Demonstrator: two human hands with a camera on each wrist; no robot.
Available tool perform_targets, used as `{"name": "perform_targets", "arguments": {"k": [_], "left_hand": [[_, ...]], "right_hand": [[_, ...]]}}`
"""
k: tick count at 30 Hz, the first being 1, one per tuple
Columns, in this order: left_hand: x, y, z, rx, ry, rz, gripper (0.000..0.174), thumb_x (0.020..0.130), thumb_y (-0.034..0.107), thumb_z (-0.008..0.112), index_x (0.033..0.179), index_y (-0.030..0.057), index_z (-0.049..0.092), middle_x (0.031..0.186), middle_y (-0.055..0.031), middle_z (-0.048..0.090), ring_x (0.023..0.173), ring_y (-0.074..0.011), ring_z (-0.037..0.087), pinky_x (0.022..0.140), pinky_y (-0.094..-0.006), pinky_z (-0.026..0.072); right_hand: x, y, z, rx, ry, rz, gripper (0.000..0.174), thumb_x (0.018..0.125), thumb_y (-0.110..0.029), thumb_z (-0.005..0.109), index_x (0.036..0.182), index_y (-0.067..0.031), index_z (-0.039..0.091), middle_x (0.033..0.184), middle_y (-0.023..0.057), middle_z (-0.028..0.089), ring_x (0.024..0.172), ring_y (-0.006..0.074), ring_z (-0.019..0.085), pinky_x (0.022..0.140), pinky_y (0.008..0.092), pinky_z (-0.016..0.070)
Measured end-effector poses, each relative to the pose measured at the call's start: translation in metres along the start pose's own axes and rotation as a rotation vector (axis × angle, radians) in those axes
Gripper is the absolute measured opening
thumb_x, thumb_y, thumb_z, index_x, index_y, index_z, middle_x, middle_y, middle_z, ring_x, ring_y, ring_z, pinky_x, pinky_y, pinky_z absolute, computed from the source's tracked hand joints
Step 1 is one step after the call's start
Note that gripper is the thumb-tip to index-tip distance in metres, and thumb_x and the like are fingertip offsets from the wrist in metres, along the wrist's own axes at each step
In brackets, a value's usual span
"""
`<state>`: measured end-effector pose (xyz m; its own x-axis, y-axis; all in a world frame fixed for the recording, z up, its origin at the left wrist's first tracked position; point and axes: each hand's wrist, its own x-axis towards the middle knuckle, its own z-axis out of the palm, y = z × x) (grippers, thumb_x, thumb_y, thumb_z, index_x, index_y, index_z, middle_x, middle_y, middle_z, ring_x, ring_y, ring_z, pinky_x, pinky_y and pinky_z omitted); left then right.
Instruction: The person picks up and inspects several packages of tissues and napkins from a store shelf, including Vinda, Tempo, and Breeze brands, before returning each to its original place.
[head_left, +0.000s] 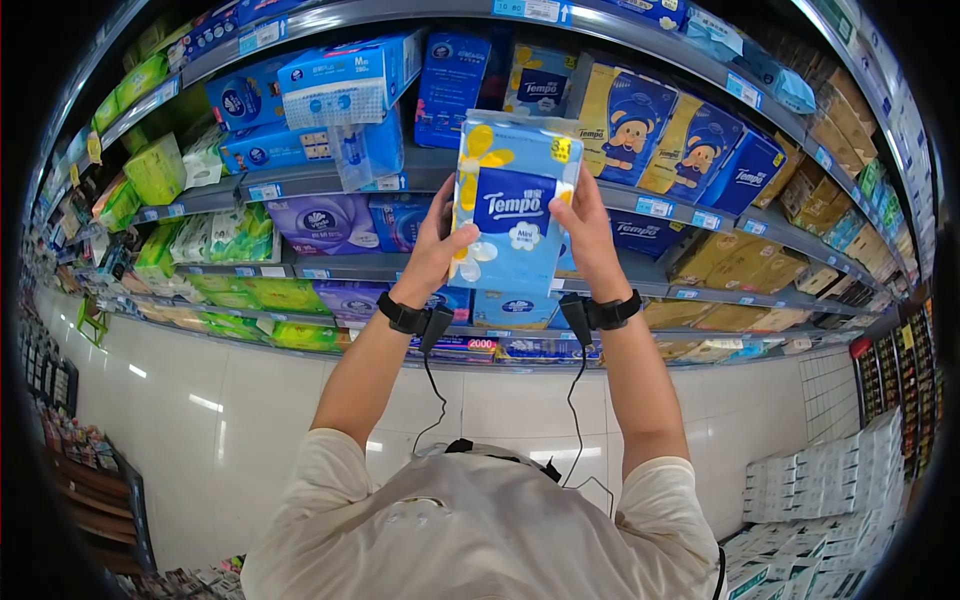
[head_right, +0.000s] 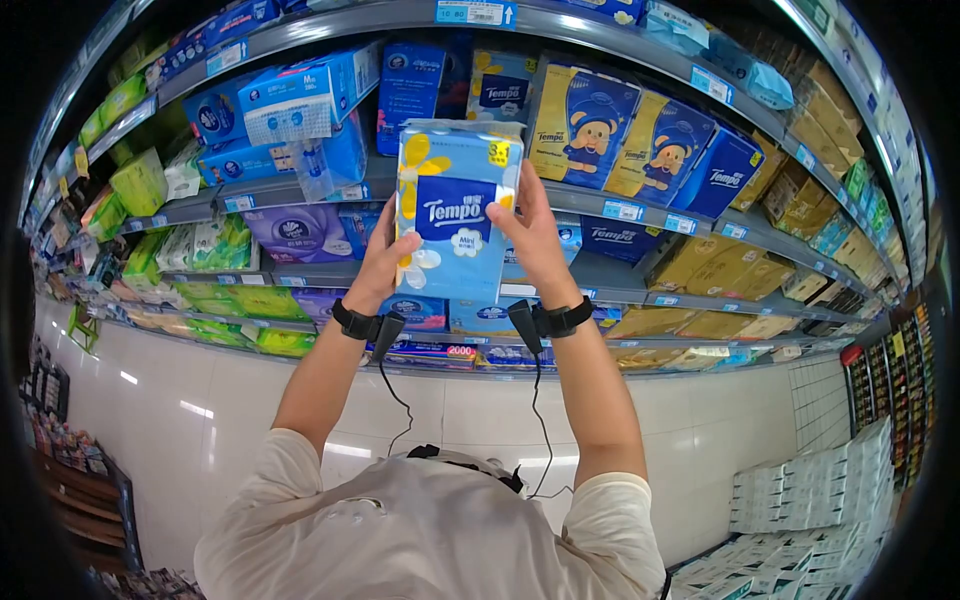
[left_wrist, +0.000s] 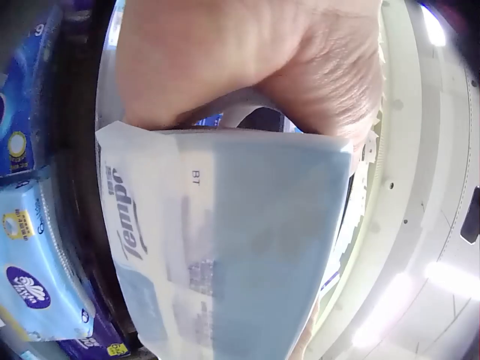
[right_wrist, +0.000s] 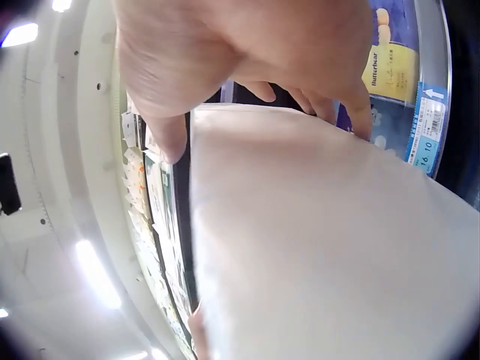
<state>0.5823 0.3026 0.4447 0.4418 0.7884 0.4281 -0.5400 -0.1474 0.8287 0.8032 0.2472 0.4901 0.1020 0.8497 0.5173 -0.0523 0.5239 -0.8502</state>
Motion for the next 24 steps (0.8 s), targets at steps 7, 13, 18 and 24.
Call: {"name": "perform_targets", "arguments": {"k": [7, 13, 18, 24], "left_hand": [[0.047, 0.012, -0.001, 0.016, 0.056, 0.183, 0.093, 0.086, 0.023, 0.073, 0.155, 0.0021, 0.015, 0.138, -0.0166, 0.046, 0.128, -0.0241, 0.048, 0.106, -0.0365, 0.0403], [0.088, 0.022, 0.002, 0.364, 0.039, 0.355, 0.084, 0.092, 0.037, 0.064, 0.154, -0.0009, 0.021, 0.151, -0.0227, 0.033, 0.140, -0.0289, 0.035, 0.114, -0.0380, 0.0294], [0.115, 0.029, 0.006, 0.575, 0.047, 0.311, 0.087, 0.090, 0.041, 0.066, 0.153, -0.0017, 0.022, 0.153, -0.0262, 0.030, 0.142, -0.0367, 0.030, 0.116, -0.0418, 0.0264], [0.145, 0.029, 0.013, 0.816, -0.034, 0.390, 0.106, 0.079, 0.017, 0.080, 0.155, -0.0021, 0.007, 0.142, -0.0214, 0.046, 0.129, -0.0252, 0.050, 0.106, -0.0337, 0.0411]], "right_hand": [[-0.009, -0.001, 0.033, -0.337, 0.029, -0.017, 0.075, 0.092, -0.022, 0.068, 0.150, 0.0006, 0.026, 0.138, 0.0171, 0.051, 0.126, 0.0233, 0.050, 0.104, 0.0375, 0.0396], [0.013, -0.005, 0.043, -0.323, 0.182, -0.139, 0.068, 0.090, -0.022, 0.070, 0.144, 0.0005, 0.035, 0.129, 0.0201, 0.057, 0.117, 0.0278, 0.058, 0.094, 0.0357, 0.0478], [0.043, 0.008, 0.022, -0.471, 0.234, -0.199, 0.060, 0.088, -0.022, 0.071, 0.136, 0.0015, 0.042, 0.117, 0.0204, 0.065, 0.107, 0.0308, 0.065, 0.089, 0.0379, 0.0501], [0.076, 0.020, 0.007, -0.522, 0.245, -0.188, 0.061, 0.086, -0.022, 0.073, 0.133, 0.0021, 0.044, 0.117, 0.0205, 0.065, 0.106, 0.0322, 0.065, 0.089, 0.0385, 0.0498]]}}
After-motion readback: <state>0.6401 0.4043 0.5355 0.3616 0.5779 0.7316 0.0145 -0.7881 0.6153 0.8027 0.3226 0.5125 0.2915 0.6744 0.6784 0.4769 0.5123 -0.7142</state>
